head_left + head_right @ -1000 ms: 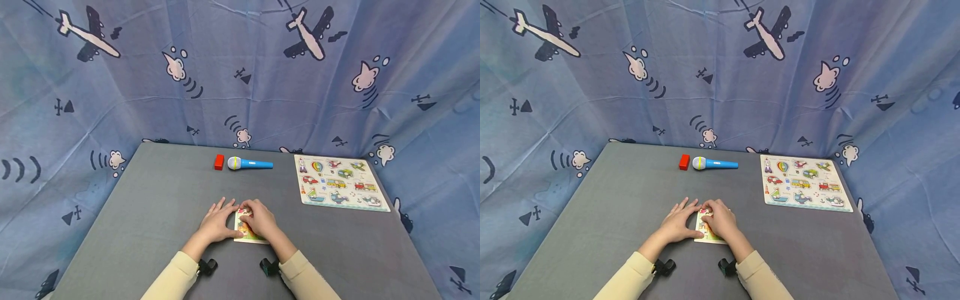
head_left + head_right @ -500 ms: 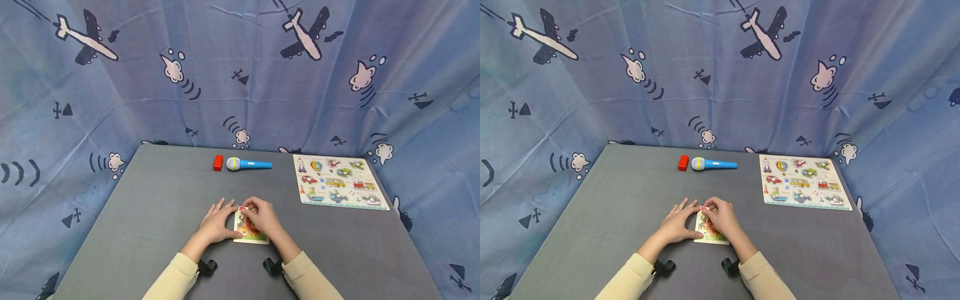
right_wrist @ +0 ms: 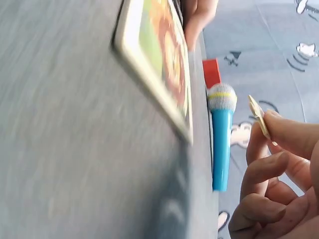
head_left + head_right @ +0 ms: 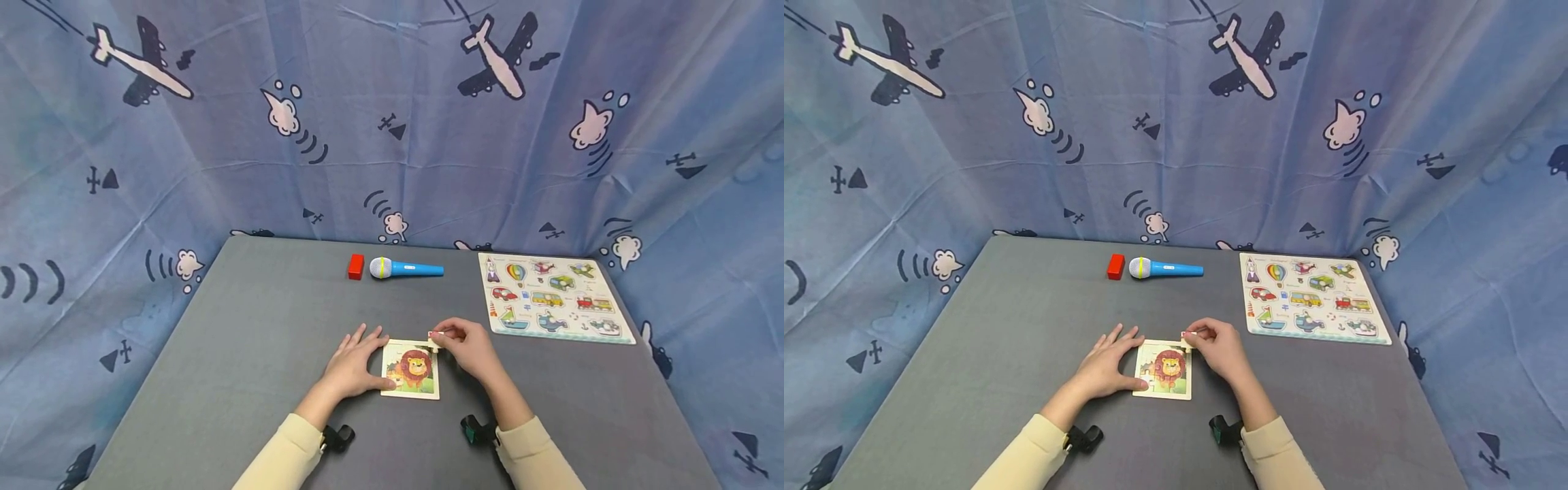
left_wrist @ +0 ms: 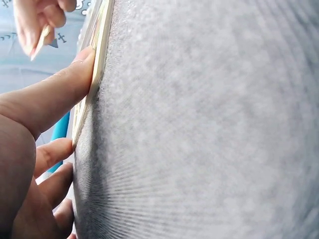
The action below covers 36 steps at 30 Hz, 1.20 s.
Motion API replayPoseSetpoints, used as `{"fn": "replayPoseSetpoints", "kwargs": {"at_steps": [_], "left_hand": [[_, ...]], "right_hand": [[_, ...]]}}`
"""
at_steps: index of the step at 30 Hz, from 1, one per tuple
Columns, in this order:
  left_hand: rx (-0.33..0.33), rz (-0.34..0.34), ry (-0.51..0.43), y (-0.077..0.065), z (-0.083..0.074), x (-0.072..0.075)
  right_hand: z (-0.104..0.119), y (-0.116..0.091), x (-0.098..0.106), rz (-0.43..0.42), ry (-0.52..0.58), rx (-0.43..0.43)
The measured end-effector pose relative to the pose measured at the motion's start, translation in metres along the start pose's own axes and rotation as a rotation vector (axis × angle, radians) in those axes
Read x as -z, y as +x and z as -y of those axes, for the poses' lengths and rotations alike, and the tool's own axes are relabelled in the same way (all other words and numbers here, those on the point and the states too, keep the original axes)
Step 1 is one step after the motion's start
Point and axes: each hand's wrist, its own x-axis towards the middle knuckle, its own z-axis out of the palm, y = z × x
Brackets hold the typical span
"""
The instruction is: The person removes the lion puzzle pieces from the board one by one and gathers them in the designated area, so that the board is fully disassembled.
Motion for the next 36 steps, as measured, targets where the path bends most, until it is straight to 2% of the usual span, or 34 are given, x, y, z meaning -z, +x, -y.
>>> {"fn": "replayPoseSetpoints", "kwargs": {"at_steps": [6,12,19,27,36], "left_hand": [[0.004,0.0,0.004,0.001,-0.001,-0.001],[0.009,0.001,0.013,-0.001,0.002,0.001],[0.011,0.005,0.021,0.0,0.003,0.0],[0.0,0.002,0.014,0.003,0.004,-0.004],[-0.004,-0.004,0.008,0.002,0.006,-0.006]], "right_hand": [[-0.021,-0.002,0.019,0.003,-0.019,-0.036],[-0.039,0.005,0.028,0.018,-0.064,-0.086],[-0.05,0.008,0.031,0.001,-0.158,-0.06],[-0.046,0.007,0.035,-0.047,-0.307,-0.05],[-0.025,-0.002,0.029,-0.093,-0.237,0.01]]}}
